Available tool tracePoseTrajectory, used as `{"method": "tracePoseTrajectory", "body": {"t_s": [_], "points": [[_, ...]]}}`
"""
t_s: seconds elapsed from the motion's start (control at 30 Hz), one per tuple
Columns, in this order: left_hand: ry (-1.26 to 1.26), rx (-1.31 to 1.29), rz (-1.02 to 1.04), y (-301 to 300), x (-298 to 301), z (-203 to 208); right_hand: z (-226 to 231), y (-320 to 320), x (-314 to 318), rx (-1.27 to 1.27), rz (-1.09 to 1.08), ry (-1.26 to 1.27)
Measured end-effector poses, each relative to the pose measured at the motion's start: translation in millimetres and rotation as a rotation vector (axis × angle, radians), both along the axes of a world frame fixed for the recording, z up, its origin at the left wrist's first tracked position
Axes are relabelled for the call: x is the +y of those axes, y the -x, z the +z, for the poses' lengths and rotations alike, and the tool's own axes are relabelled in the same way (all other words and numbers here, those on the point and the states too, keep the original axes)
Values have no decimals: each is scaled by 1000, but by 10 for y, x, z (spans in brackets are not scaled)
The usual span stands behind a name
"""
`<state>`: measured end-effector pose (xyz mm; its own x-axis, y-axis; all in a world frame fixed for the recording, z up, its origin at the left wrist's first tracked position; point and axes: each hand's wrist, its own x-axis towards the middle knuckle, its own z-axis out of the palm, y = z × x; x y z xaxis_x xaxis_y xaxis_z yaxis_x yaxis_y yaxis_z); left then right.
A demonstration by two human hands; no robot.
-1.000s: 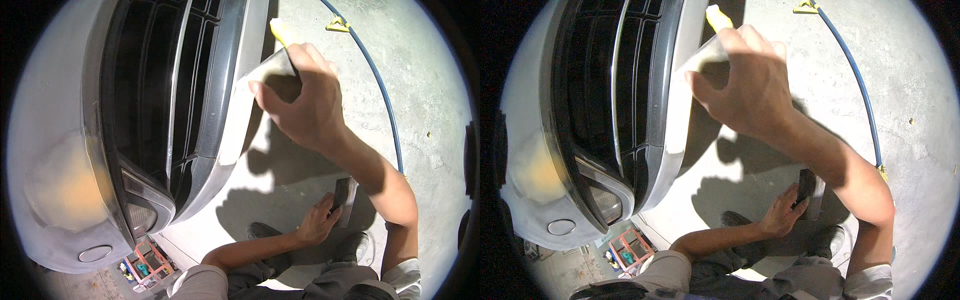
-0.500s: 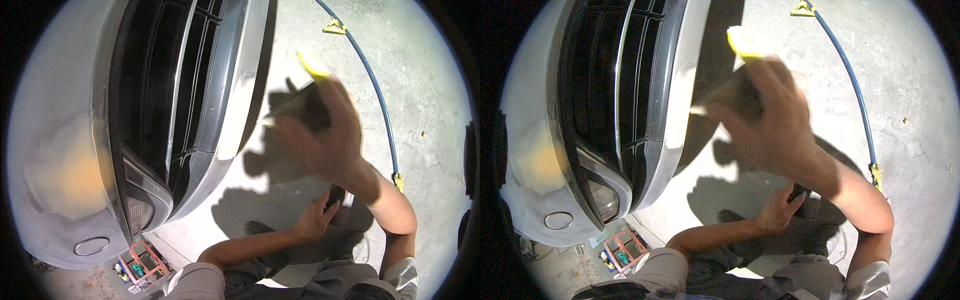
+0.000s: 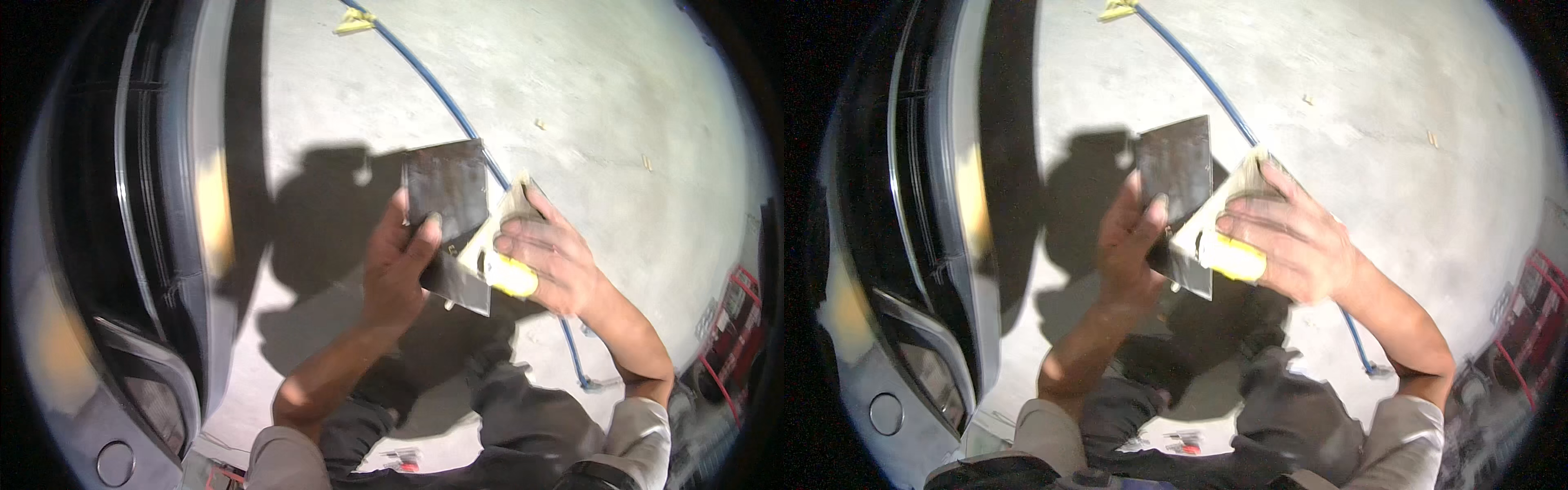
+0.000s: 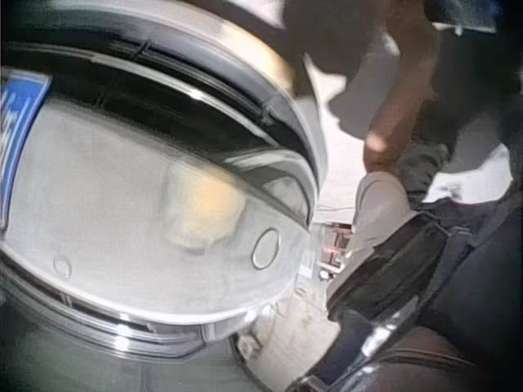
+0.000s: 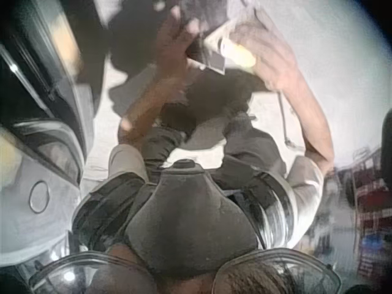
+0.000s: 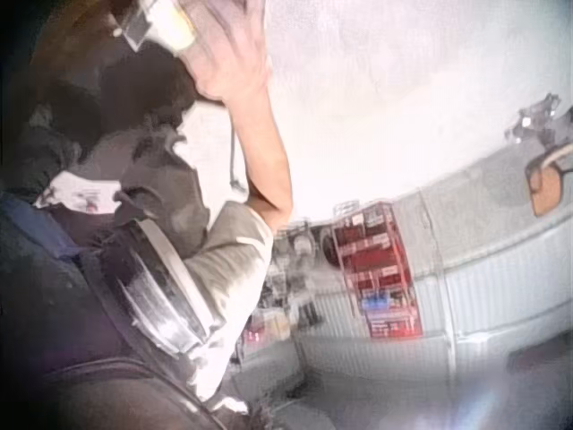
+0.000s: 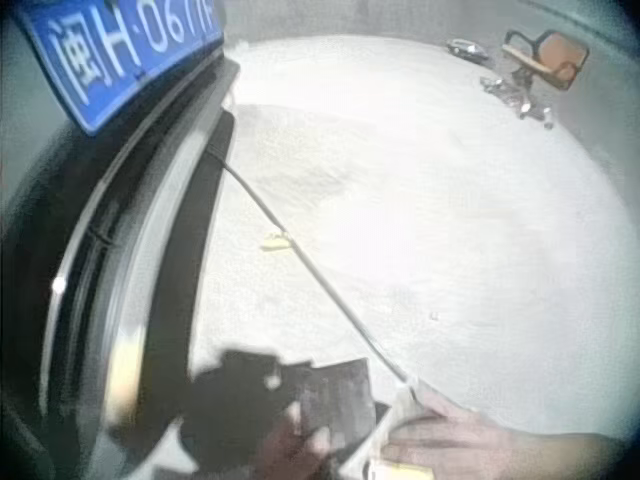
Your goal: The person applies body filler to a damaged area on a car bumper using a putty knife and a sanding block. They repeatedly spread the filler, scrape it off, and reapply it to smooth the surface.
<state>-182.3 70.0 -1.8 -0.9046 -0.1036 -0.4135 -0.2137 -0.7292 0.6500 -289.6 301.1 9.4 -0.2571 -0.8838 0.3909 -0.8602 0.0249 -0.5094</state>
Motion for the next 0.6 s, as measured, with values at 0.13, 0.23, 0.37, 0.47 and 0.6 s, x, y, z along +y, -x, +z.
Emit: {"method": "tracePoseTrajectory", "body": {"t_s": [0.13,0.23,0.37,0.47,0.6], "points": [[219,-21,4,-216,139,378,279,-204,402,-48,-214,-437],[690,21,-46,-399,173,651,920,-609,511,-247,-344,-416],[883,-43,-321,-750,546,1434,1674,-1029,756,-151,-186,-381],[854,-104,-489,-950,796,2210,2088,-958,1012,-300,-621,-550],[864,-46,-565,-824,899,2959,2996,-1283,1230,-188,-253,-358]]}}
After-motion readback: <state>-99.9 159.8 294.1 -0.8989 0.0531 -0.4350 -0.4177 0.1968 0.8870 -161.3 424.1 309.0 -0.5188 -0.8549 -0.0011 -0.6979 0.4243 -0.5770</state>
